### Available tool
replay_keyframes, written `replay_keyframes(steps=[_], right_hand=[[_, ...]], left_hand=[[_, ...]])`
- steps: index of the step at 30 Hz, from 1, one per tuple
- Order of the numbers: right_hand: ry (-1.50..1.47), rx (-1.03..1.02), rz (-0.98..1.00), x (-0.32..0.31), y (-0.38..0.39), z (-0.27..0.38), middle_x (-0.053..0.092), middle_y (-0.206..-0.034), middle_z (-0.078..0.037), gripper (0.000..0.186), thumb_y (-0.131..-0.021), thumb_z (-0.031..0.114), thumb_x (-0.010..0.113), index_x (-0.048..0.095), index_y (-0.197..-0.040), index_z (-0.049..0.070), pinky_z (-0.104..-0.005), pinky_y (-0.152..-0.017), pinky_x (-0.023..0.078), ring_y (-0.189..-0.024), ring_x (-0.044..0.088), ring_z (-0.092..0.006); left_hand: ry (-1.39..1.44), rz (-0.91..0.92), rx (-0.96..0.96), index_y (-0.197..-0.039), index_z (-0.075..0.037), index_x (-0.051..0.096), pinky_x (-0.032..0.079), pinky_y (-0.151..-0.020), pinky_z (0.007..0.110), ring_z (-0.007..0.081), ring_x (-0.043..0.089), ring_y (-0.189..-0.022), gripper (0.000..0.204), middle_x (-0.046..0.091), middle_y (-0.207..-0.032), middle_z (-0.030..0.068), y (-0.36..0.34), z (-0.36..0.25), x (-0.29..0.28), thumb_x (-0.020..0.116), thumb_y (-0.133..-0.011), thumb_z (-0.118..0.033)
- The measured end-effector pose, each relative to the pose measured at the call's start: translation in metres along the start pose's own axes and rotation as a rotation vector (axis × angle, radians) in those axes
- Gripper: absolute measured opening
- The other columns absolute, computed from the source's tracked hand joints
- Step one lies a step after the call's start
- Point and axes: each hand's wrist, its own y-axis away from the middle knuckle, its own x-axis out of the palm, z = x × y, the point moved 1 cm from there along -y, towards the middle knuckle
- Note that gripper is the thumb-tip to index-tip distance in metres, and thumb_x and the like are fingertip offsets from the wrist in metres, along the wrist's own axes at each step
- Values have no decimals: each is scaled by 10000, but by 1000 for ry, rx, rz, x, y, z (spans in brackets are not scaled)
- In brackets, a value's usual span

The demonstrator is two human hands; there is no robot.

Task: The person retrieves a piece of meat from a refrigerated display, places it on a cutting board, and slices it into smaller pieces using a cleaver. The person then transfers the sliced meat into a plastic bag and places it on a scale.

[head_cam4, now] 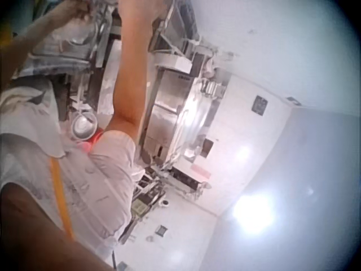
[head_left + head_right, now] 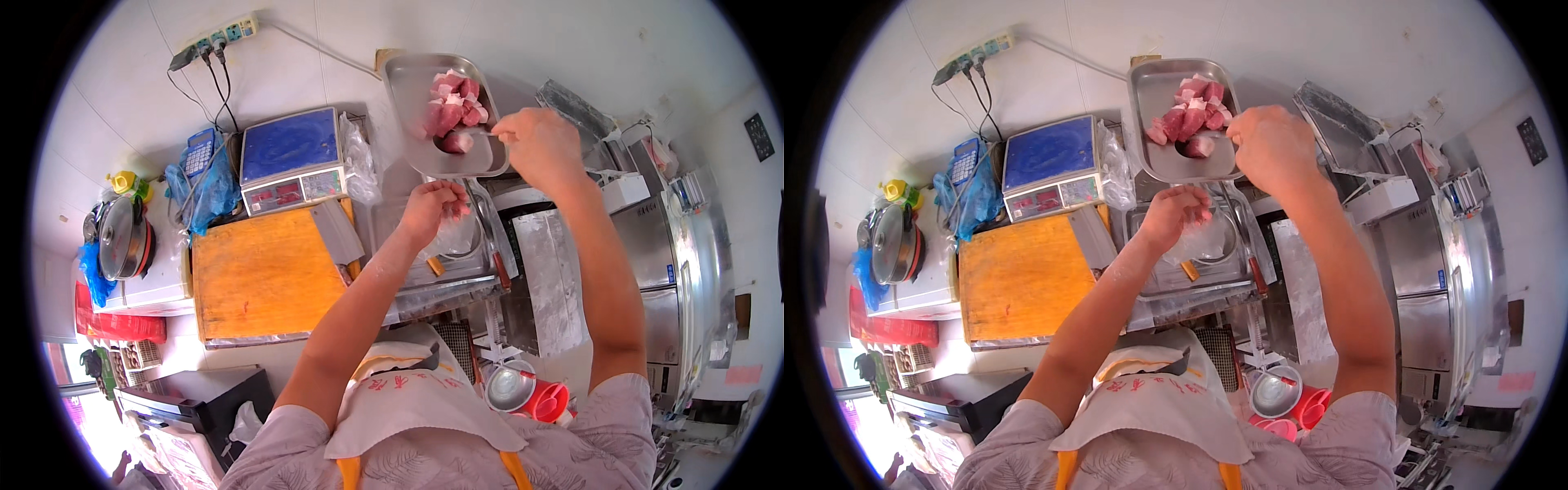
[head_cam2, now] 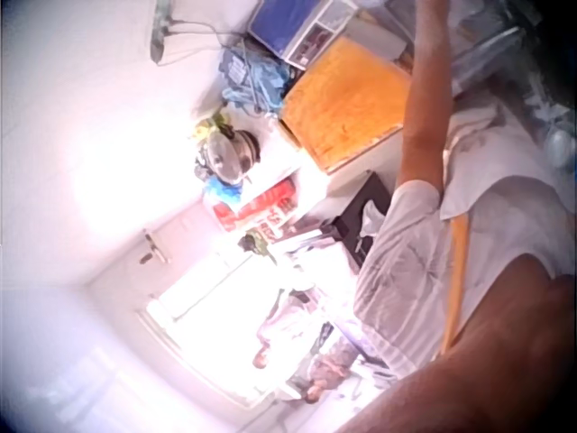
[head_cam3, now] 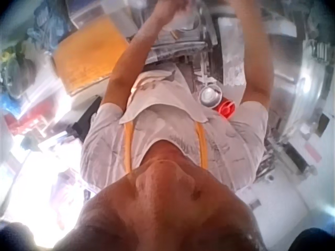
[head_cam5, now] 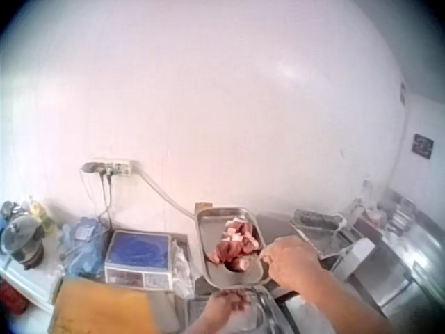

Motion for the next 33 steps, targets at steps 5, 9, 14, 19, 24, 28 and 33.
replay_keyframes(steps=[5,9,14,19,24,28,33], right_hand=[[-15,-78,-107,-9,5,-8,772,-1064,-83,207,-962,177,643,825,-1062,173,-450,-933,549,-1100,690,-304],[119,-195,-10,59,-32,-6,777,-1053,-54,214,-865,115,656,822,-995,153,-452,-895,570,-1044,722,-292],[-8,-170,-185,12,-16,12,780,-986,-84,177,-841,113,653,808,-923,138,-446,-837,585,-988,746,-297],[18,-375,-339,30,-44,33,720,-974,-84,188,-876,85,612,771,-950,154,-475,-804,568,-1002,702,-314],[5,-307,-209,43,-14,11,726,-967,-85,161,-812,35,668,770,-917,104,-457,-785,569,-963,719,-310],[-15,-215,-185,33,5,-7,700,-944,-80,216,-849,35,636,789,-966,134,-462,-824,559,-1004,706,-306],[-24,-130,-115,-5,16,8,718,-955,-107,232,-837,43,639,803,-973,135,-455,-826,568,-985,722,-311]], left_hand=[[20,-13,0,-1047,41,665,544,-680,353,239,733,-783,159,725,-967,134,3,-3,3,551,-945,-2],[4,23,3,-1044,39,664,545,-681,352,237,734,-785,154,725,-968,134,-2,4,8,552,-947,-4],[5,17,0,-1090,64,664,540,-710,344,252,731,-817,193,712,-1001,140,-1,-1,-1,551,-951,-9],[0,-10,-21,-1099,67,657,540,-714,341,251,731,-811,194,713,-1000,143,2,-4,7,551,-955,-11],[13,22,-2,-1109,66,653,545,-719,347,254,730,-817,195,718,-1016,150,0,0,-2,556,-958,-7],[28,32,-9,-1122,67,653,546,-723,349,257,732,-838,204,718,-1028,153,-2,3,1,554,-960,-6],[19,11,1,-1113,69,661,547,-726,352,256,733,-858,204,717,-1030,152,5,-3,-2,556,-954,-5]])
